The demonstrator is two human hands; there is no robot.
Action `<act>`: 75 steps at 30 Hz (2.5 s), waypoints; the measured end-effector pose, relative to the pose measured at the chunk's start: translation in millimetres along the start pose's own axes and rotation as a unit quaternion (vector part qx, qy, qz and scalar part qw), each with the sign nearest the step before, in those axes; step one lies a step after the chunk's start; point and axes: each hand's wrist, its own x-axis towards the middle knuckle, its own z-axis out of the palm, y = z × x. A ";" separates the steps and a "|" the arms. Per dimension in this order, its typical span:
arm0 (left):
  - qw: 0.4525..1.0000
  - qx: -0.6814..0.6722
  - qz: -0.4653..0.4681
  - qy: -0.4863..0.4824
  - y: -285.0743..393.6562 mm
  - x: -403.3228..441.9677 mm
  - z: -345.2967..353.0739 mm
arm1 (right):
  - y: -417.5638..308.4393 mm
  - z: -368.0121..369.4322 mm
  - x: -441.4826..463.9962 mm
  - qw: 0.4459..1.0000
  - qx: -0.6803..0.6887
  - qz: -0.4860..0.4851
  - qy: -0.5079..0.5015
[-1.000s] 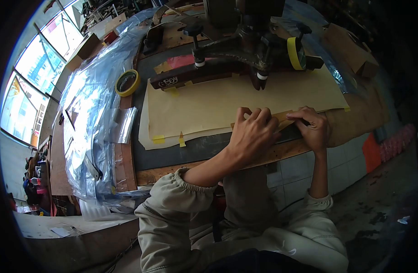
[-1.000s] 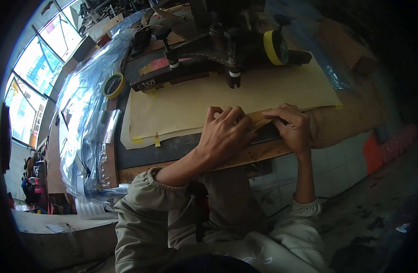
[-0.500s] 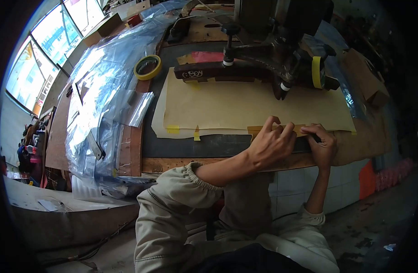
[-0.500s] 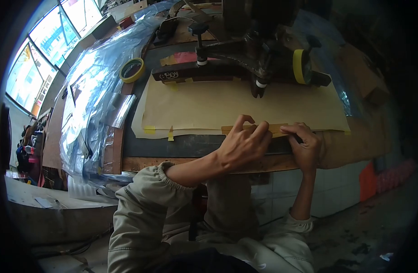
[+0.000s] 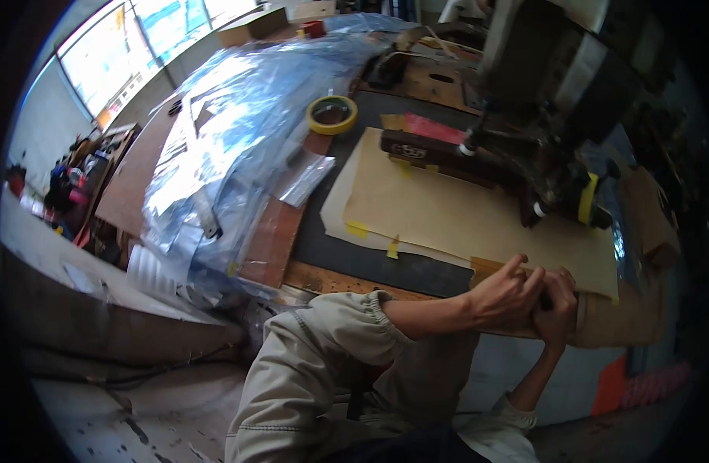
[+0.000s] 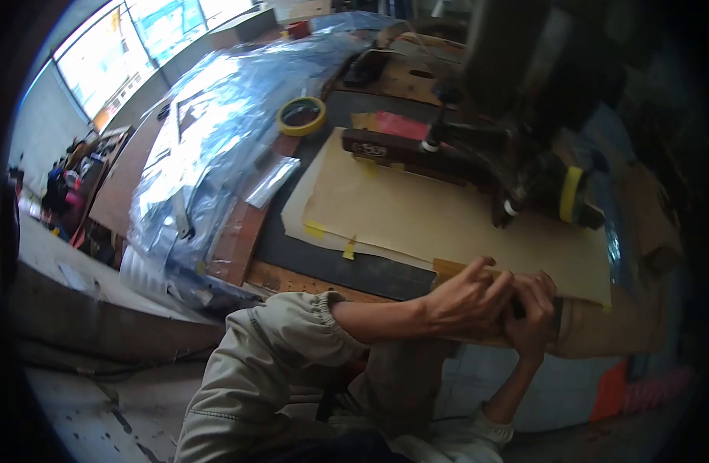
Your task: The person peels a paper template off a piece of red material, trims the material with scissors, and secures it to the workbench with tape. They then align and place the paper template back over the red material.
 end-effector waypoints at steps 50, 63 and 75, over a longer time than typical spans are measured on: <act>0.995 -0.022 -0.098 -0.024 -6.1 -7.1 -4.6 | 9.9 4.6 -8.6 0.992 0.091 0.076 -0.037; 0.997 0.030 -0.024 -0.069 -9.9 -13.0 -16.6 | -1.9 1.6 -2.3 0.996 0.070 0.056 0.007; 0.998 0.038 -0.005 -0.046 -13.5 -14.5 -13.1 | -2.5 2.8 -1.5 0.994 0.083 0.060 0.031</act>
